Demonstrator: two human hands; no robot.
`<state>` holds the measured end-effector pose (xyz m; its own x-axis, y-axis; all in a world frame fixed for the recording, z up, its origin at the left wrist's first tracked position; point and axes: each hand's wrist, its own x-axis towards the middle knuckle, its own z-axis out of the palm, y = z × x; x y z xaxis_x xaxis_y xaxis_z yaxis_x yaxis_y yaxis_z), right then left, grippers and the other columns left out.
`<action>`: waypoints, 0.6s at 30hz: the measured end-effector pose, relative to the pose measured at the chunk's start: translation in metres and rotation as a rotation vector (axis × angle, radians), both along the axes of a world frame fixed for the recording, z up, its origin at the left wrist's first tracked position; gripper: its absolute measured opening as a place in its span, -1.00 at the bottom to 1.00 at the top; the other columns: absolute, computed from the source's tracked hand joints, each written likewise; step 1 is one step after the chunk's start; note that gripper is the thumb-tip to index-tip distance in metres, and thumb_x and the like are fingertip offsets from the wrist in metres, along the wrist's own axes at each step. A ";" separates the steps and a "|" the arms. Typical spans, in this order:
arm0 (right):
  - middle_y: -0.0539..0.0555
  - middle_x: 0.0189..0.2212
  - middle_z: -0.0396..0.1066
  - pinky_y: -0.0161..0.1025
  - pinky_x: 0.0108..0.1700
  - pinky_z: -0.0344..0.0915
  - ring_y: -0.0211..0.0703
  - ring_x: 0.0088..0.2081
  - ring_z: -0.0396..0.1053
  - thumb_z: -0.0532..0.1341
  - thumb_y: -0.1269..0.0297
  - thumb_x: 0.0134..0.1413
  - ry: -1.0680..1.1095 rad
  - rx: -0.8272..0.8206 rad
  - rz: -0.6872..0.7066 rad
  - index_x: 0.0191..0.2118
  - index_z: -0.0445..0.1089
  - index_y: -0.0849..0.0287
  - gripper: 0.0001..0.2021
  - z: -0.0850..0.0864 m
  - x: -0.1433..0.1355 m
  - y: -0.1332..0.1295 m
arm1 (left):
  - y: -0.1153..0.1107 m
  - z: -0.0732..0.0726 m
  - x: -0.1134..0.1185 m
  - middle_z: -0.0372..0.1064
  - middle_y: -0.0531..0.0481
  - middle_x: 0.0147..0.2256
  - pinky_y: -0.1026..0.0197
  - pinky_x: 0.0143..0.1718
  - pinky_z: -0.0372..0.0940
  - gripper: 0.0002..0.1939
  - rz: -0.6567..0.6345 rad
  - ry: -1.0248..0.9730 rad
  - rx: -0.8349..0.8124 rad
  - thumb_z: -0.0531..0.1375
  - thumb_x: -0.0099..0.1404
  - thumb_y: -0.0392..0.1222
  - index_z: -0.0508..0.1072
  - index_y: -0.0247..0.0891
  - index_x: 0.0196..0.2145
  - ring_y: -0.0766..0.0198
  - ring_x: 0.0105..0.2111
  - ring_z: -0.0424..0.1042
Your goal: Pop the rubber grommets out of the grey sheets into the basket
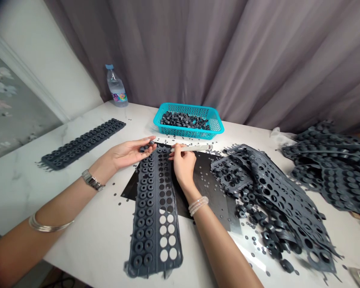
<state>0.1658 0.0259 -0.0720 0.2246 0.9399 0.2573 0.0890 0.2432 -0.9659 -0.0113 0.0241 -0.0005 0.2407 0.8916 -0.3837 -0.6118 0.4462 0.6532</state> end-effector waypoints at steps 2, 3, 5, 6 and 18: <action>0.06 -0.50 0.46 -0.24 -0.41 0.43 -0.17 -0.51 0.46 0.11 -0.04 0.17 -0.007 0.000 -0.004 -0.33 0.46 0.23 -0.60 0.000 0.000 0.000 | 0.000 0.000 0.000 0.41 -0.23 -0.27 0.36 -0.24 0.46 -0.76 0.002 -0.007 -0.008 0.10 0.25 -0.58 0.50 -0.51 -0.19 0.27 -0.27 0.49; 0.06 -0.50 0.47 -0.24 -0.40 0.43 -0.16 -0.50 0.47 0.12 -0.05 0.16 -0.010 -0.001 -0.007 -0.33 0.46 0.22 -0.60 0.000 0.000 0.001 | 0.001 0.000 0.000 0.41 -0.23 -0.26 0.37 -0.25 0.46 -0.73 0.003 -0.013 -0.018 0.09 0.24 -0.60 0.49 -0.50 -0.16 0.27 -0.27 0.49; 0.07 -0.48 0.48 -0.24 -0.40 0.43 -0.13 -0.46 0.49 0.13 -0.06 0.14 -0.015 0.000 -0.013 -0.32 0.46 0.22 -0.60 -0.001 0.001 0.002 | 0.002 -0.001 -0.001 0.39 -0.24 -0.27 0.39 -0.28 0.45 -0.65 0.012 -0.033 -0.047 0.05 0.20 -0.64 0.46 -0.50 -0.10 0.28 -0.27 0.47; 0.07 -0.47 0.49 -0.24 -0.40 0.43 -0.13 -0.45 0.50 0.13 -0.06 0.14 -0.018 0.003 -0.015 -0.32 0.46 0.22 -0.60 -0.002 0.002 0.003 | 0.002 -0.002 -0.002 0.37 -0.23 -0.29 0.40 -0.33 0.43 -0.61 0.015 -0.046 -0.060 0.03 0.16 -0.66 0.44 -0.51 -0.09 0.29 -0.30 0.45; 0.07 -0.49 0.51 -0.25 -0.30 0.34 -0.11 -0.42 0.46 0.09 0.08 0.20 -0.371 0.056 0.112 -0.34 0.50 0.20 -0.66 0.001 0.013 0.014 | 0.031 -0.015 0.020 0.25 -0.02 -0.51 0.41 -0.70 -0.12 -0.81 -0.131 0.410 0.227 0.15 0.18 -0.51 0.54 -0.47 -0.28 0.46 -0.59 0.17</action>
